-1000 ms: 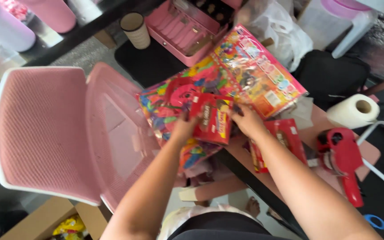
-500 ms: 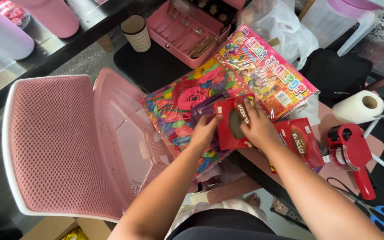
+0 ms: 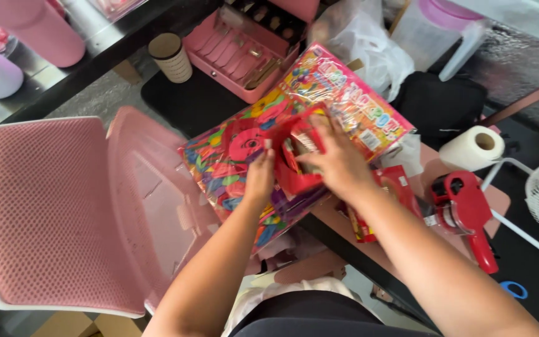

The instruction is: The recorder is organizing, tape-sealing, and cutting various packaged snacks and candy boxes on a desk.

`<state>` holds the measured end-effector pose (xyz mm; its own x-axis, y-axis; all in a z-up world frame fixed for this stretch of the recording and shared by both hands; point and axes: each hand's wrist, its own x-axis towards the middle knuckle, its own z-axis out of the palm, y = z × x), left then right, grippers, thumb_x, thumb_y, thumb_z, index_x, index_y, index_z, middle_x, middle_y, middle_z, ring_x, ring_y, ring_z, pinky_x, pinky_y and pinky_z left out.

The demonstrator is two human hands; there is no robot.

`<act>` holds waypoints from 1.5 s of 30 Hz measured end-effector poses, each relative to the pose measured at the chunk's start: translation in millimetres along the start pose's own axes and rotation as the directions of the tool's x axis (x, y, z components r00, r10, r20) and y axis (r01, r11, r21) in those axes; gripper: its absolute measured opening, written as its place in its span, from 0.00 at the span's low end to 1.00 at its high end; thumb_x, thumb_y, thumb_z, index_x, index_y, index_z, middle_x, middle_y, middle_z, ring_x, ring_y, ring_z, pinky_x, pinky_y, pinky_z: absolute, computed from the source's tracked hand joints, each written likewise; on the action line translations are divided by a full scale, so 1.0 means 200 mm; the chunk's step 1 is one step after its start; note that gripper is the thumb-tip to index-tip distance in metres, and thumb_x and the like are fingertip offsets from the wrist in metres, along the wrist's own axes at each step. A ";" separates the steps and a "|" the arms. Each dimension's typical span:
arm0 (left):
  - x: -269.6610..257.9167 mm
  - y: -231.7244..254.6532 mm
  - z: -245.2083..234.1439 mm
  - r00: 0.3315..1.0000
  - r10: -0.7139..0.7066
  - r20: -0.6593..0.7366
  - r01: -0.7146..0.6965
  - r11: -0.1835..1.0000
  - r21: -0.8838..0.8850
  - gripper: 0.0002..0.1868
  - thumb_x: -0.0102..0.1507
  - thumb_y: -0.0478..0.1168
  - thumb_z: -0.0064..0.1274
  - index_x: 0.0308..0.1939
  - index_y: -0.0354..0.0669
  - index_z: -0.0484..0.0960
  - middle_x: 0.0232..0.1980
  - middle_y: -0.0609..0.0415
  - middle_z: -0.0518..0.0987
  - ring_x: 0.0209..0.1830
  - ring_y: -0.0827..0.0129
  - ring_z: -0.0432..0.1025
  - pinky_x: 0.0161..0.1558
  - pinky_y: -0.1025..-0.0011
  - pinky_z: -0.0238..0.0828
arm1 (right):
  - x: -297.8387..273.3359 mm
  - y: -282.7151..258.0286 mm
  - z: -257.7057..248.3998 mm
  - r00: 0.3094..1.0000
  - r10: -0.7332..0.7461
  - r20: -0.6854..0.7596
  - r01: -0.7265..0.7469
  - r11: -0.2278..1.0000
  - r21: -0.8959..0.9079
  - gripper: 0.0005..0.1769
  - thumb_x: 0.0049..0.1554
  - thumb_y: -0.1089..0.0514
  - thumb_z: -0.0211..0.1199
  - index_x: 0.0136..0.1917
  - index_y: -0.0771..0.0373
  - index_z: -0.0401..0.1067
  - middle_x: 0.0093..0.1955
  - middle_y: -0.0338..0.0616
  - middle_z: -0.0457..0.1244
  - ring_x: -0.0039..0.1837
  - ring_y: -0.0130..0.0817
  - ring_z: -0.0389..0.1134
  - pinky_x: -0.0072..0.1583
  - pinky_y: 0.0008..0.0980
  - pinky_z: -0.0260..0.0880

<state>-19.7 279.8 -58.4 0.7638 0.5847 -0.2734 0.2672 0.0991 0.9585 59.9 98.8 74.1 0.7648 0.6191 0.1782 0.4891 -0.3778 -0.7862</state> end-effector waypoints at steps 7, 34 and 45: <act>-0.07 0.02 0.10 0.997 0.026 0.067 -0.022 0.998 -0.054 0.24 0.73 0.51 0.45 0.56 0.32 0.84 0.31 0.49 0.76 0.27 0.68 0.69 0.30 0.70 0.63 | 0.06 -0.01 0.09 0.993 -0.112 -0.043 0.056 0.748 -0.661 0.15 0.50 0.39 0.72 0.41 0.50 0.83 0.85 0.45 0.36 0.84 0.58 0.29 0.72 0.83 0.25; -0.98 0.25 1.00 0.836 0.217 0.504 -0.319 0.940 0.124 0.25 0.69 0.49 0.44 0.69 0.47 0.74 0.58 0.42 0.82 0.60 0.59 0.77 0.60 0.66 0.67 | -1.18 0.47 -0.55 0.753 0.467 -0.464 -0.600 0.777 -0.190 0.31 0.41 0.46 0.77 0.58 0.51 0.77 0.84 0.63 0.35 0.85 0.63 0.30 0.73 0.76 0.30; -1.96 0.00 1.54 0.564 -0.032 0.825 -0.337 0.903 0.266 0.32 0.68 0.57 0.43 0.77 0.62 0.65 0.56 0.45 0.84 0.52 0.56 0.78 0.55 0.66 0.72 | -2.62 0.36 -1.21 0.039 0.820 -0.571 0.389 0.514 0.765 0.14 0.59 0.59 0.63 0.55 0.55 0.60 0.44 0.48 0.63 0.40 0.42 0.67 0.43 0.45 0.73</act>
<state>-137.7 -198.1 24.4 0.9070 -0.3375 -0.2518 0.1403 -0.3216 0.9364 -203.4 -420.3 67.2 0.6704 -0.6786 -0.3000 0.2277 0.5730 -0.7873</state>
